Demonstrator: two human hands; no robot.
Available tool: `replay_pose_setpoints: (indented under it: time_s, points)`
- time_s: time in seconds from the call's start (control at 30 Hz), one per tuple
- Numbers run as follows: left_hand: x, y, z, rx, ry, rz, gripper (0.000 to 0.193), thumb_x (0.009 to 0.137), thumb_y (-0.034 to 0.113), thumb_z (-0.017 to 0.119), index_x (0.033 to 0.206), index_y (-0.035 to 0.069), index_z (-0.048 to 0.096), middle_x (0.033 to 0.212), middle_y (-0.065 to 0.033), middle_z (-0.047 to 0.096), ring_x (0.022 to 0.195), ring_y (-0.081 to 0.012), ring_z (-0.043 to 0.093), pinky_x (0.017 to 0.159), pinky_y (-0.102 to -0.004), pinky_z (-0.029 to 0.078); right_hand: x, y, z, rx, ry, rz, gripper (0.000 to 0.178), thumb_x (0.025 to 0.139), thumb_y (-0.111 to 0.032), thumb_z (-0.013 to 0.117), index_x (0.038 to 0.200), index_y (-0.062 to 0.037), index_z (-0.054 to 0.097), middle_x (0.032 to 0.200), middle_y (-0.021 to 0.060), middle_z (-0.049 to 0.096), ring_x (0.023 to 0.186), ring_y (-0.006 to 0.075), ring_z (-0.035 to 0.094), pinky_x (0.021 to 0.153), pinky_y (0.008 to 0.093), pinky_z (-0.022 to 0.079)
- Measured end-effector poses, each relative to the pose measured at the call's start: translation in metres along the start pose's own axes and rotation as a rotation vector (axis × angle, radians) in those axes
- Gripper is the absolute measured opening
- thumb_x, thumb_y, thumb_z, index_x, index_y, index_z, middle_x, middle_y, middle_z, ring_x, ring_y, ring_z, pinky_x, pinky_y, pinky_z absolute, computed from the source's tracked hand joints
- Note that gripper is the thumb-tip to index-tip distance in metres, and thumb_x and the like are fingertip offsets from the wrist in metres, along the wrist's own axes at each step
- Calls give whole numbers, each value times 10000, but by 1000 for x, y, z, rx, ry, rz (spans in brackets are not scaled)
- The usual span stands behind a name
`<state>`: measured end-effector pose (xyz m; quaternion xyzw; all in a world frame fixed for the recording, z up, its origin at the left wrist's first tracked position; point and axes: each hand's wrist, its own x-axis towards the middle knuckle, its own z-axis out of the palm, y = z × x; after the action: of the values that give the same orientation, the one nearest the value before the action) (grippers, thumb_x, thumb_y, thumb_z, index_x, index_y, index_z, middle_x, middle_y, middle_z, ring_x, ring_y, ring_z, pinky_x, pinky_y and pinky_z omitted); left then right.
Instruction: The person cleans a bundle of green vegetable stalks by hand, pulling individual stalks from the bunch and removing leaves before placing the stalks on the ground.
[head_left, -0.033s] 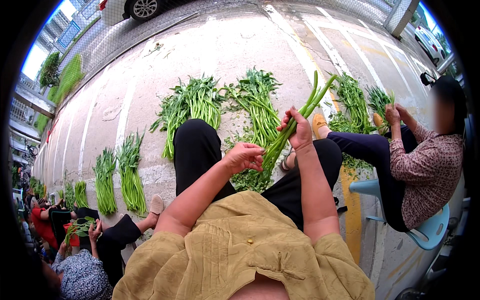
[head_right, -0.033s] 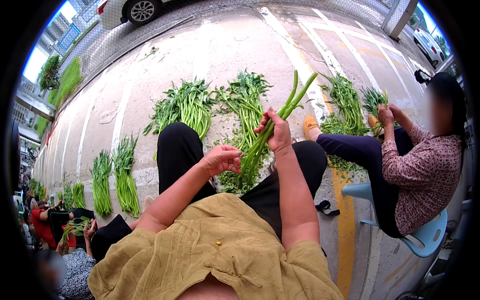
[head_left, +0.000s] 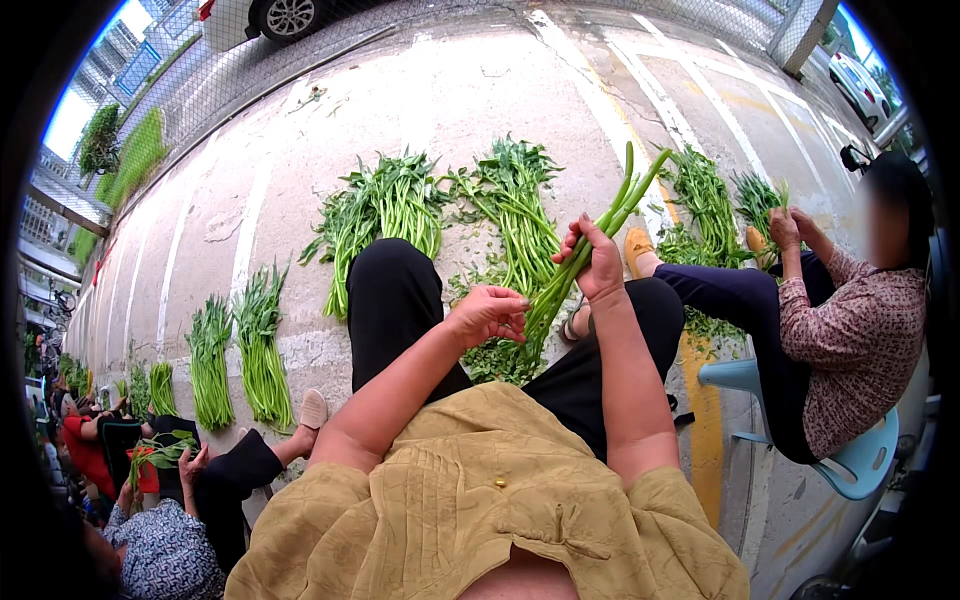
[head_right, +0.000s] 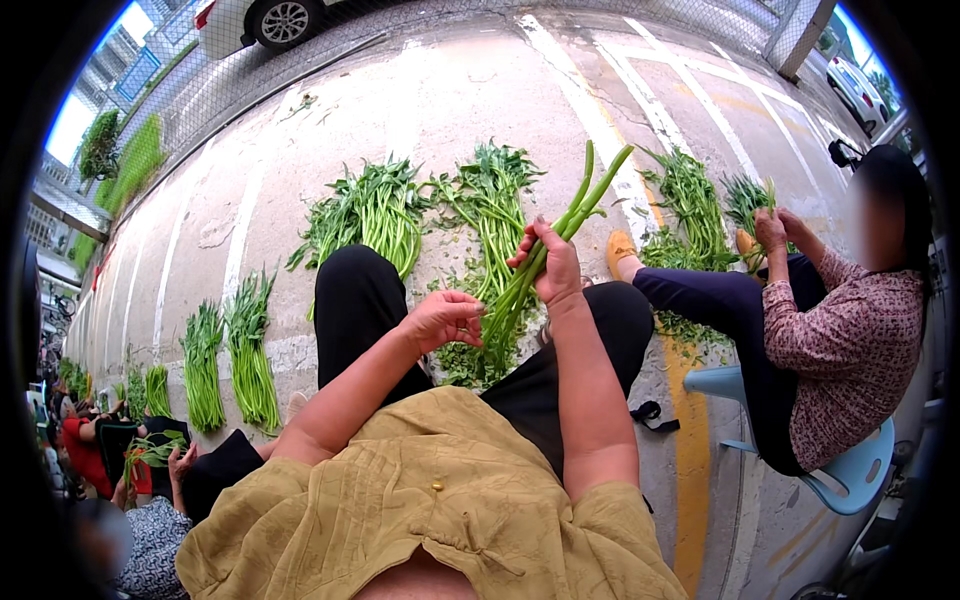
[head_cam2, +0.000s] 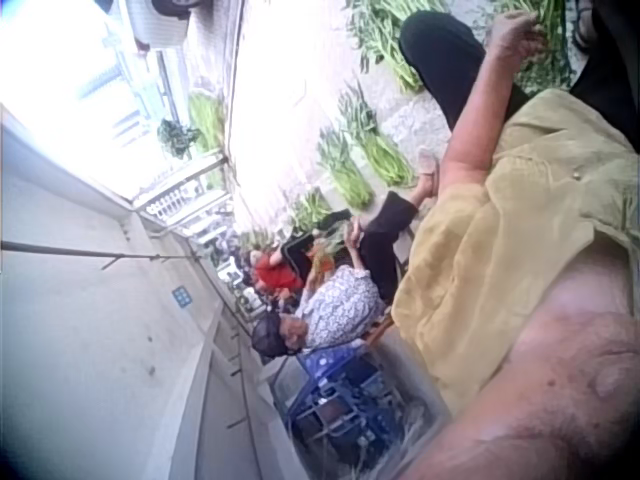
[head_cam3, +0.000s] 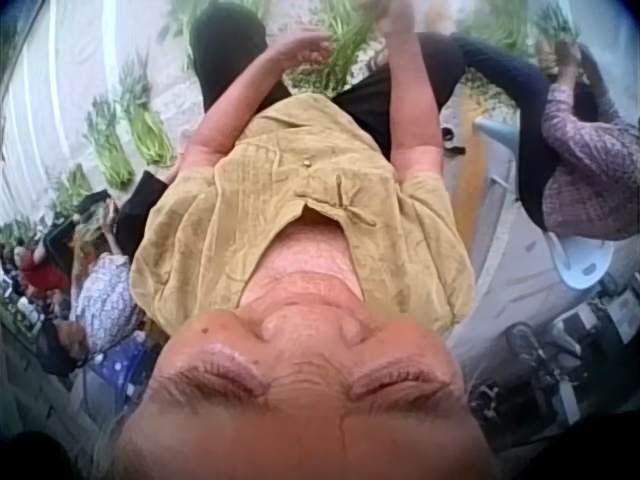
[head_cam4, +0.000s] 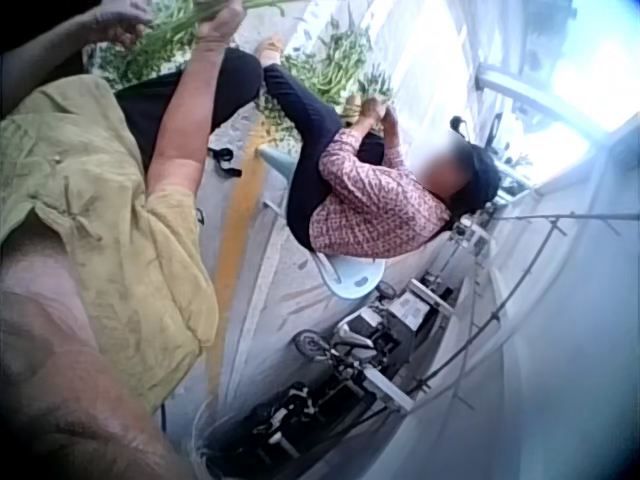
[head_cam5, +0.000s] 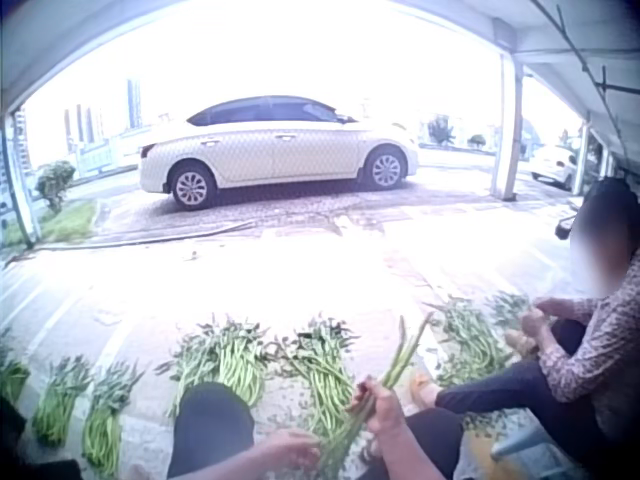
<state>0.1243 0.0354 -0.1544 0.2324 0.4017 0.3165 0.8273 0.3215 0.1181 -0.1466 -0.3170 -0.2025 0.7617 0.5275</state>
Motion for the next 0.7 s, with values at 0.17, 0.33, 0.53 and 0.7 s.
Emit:
replay_pose_setpoints:
  time_s: [0.17,0.33,0.53,0.7]
  points:
    - [2,-4,2,122,36,58,123,788,110,638,843,13,586,690,-58,586,624,-157,597,637,-370,554,-2,0,2,-19,6,5,203,868,-253,545,785,-68,539,625,22,521,532,134,526,528,346,513]
    - [4,-8,5,326,82,176,94,805,108,597,799,19,569,652,-47,573,560,-132,570,578,-302,529,-3,2,5,-29,24,-15,186,868,-231,541,786,-64,534,619,25,517,508,137,516,513,345,511]
    - [25,-22,-9,881,241,379,102,804,108,497,782,15,531,621,-54,544,515,-120,538,471,-260,477,-5,11,9,-91,22,-55,183,867,-220,543,805,-49,515,594,39,500,473,158,489,464,324,470]
    - [31,-27,-16,501,443,94,131,789,140,481,767,16,519,618,-54,531,505,-134,527,439,-254,471,-5,5,8,-9,18,-128,181,873,-220,535,806,-55,504,579,42,478,461,156,456,448,307,412]
